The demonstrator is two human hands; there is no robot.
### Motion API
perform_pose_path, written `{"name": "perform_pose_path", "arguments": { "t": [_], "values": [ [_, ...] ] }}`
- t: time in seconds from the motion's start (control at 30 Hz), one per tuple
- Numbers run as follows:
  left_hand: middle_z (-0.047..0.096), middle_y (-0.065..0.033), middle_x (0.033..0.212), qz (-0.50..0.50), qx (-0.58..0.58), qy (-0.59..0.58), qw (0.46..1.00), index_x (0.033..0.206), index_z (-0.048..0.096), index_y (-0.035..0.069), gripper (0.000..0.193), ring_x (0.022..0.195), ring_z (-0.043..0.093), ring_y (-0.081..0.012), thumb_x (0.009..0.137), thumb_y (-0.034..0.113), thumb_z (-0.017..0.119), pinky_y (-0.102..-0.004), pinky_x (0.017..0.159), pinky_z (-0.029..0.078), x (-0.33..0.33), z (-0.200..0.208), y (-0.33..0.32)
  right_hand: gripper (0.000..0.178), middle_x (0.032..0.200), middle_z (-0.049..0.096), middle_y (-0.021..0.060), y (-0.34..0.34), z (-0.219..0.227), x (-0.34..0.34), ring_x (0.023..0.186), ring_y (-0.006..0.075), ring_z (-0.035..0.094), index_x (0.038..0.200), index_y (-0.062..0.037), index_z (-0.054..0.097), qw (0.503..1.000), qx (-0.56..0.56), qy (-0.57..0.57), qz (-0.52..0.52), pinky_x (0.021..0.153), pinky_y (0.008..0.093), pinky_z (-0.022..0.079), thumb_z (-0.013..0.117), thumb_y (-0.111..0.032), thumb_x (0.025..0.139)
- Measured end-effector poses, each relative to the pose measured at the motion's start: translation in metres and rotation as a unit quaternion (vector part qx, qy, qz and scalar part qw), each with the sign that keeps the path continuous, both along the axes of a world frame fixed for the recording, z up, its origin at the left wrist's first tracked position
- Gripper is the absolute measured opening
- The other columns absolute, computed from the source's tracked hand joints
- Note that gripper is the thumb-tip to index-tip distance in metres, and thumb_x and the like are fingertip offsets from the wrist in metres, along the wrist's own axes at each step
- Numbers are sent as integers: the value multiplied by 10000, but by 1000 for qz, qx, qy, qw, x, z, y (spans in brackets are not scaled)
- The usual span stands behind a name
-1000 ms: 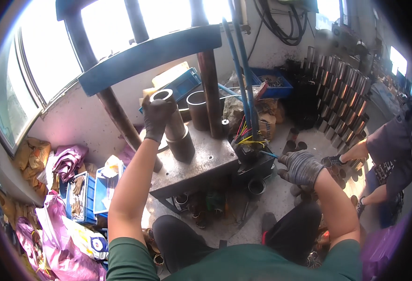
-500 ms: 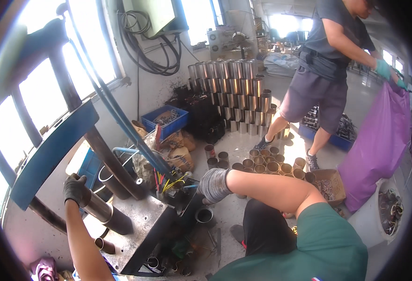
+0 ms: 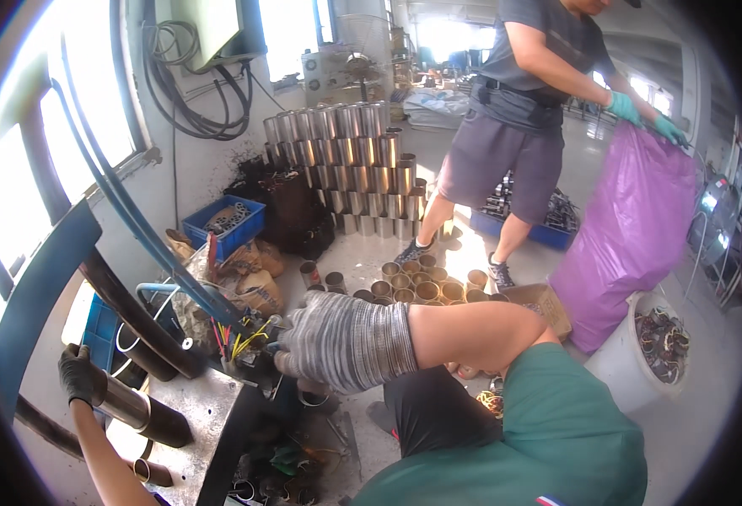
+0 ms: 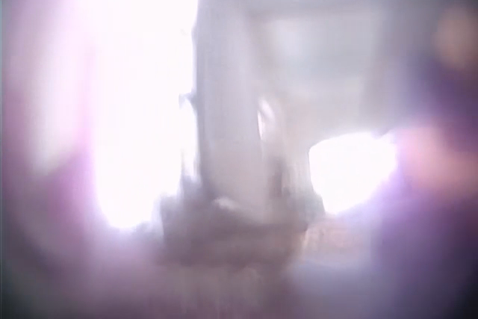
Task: The person places a metal cylinder into a press machine, inserts a component into the cylinder, and operates a lever to press the parts together before setting the finished unit aside.
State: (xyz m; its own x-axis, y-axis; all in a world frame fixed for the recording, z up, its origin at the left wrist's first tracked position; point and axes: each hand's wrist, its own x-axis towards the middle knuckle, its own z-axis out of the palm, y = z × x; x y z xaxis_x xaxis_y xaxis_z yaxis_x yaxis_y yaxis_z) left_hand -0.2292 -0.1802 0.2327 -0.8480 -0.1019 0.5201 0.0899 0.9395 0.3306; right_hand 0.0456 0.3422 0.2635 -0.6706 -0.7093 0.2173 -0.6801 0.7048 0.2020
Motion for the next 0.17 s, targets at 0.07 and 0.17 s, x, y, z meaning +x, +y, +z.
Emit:
{"name": "perform_pose_path", "arguments": {
  "t": [0.07, 0.17],
  "values": [
    [729, -245, 930, -11, 22, -24, 999, 979, 708, -23, 260, 867, 700, -374, 960, 226, 636, -452, 820, 528, 0, 1, 11, 223, 895, 693, 96, -7, 23, 17, 937, 281, 696, 991, -67, 695, 999, 39, 13, -3, 789, 438, 541, 641, -268, 912],
    [730, -250, 940, 14, -2, 8, 1000, 1002, 713, -18, 280, 884, 707, -373, 957, 252, 651, -445, 826, 526, -20, -6, -12, 179, 936, 720, 92, -15, 50, 41, 958, 278, 706, 989, -61, 701, 998, 69, -9, -8, 851, 428, 540, 630, -203, 906]
  ]
}}
